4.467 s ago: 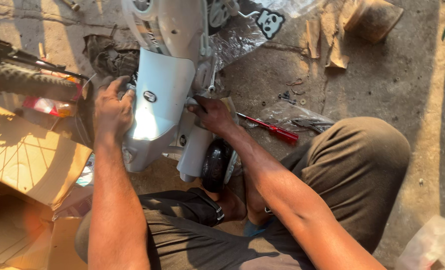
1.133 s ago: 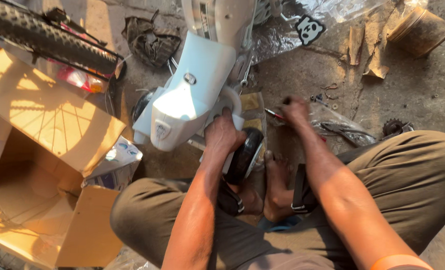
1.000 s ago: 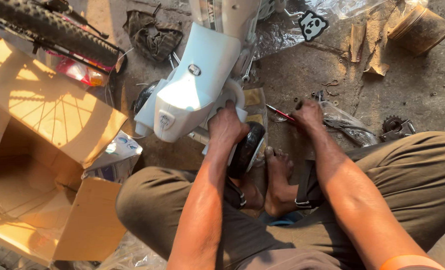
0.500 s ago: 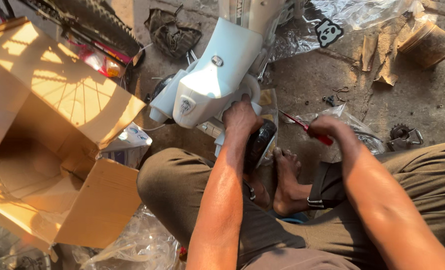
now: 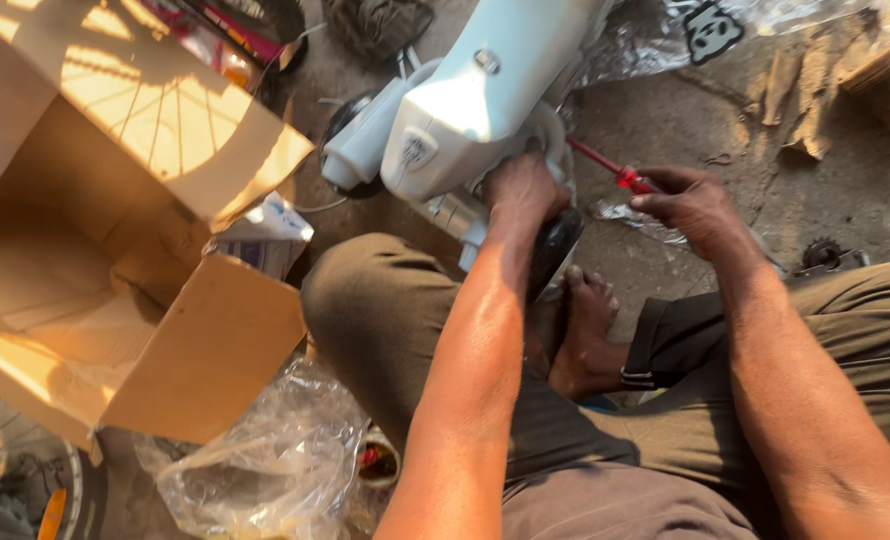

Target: The person assembles a light blue toy scooter by attaching the front wheel and securing the body panels. They use a red screwdriver to tighten screws on the scooter's frame and handlebar area.

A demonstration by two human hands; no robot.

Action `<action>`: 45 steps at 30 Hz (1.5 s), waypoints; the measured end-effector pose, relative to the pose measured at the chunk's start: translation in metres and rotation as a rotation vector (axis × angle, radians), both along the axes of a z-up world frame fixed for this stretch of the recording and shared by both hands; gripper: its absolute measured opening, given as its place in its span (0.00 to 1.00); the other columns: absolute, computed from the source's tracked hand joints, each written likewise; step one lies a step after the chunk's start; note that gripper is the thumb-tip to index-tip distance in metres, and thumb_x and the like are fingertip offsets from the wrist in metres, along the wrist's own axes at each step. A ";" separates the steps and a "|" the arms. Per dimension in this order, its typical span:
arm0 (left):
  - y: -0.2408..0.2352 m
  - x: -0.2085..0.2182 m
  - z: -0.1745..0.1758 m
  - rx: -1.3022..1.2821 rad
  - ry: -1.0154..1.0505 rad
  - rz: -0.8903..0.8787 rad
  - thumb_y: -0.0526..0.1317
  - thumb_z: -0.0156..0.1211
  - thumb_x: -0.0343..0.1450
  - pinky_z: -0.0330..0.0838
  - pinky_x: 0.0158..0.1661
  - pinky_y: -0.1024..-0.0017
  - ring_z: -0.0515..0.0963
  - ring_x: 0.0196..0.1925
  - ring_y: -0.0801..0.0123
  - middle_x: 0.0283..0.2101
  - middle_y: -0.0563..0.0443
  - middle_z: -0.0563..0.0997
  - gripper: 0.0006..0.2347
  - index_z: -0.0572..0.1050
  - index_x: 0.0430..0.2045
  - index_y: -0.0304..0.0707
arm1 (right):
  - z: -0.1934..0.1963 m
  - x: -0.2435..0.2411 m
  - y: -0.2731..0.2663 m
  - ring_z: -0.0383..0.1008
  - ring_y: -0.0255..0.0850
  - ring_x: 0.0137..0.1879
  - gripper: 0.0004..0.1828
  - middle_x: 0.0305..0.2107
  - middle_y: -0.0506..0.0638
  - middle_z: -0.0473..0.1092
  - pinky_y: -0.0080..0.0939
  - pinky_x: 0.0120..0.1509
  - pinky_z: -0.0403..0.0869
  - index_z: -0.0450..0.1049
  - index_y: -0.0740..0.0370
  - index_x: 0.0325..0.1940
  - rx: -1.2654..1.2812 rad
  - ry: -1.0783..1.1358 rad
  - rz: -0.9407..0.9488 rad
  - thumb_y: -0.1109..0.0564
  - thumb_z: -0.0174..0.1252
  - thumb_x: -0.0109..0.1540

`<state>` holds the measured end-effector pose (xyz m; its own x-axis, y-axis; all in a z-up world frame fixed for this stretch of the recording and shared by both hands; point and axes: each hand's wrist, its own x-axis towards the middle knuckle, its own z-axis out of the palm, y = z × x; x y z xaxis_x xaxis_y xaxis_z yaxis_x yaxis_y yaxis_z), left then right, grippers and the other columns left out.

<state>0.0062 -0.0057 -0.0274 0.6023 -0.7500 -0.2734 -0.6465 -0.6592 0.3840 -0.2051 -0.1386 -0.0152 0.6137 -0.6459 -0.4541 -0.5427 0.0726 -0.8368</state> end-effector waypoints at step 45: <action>-0.005 -0.005 0.007 0.102 0.079 0.031 0.47 0.66 0.65 0.81 0.46 0.42 0.85 0.48 0.50 0.50 0.41 0.81 0.35 0.54 0.67 0.46 | -0.013 0.000 0.014 0.70 0.31 0.34 0.20 0.40 0.55 0.78 0.29 0.37 0.67 0.76 0.69 0.62 0.152 -0.256 -0.181 0.67 0.63 0.65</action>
<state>0.0012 -0.0105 -0.0202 0.5987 -0.6969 -0.3947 -0.5955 -0.7169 0.3626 -0.2050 -0.1248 -0.0279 0.6016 -0.6914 -0.4001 -0.2839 0.2831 -0.9161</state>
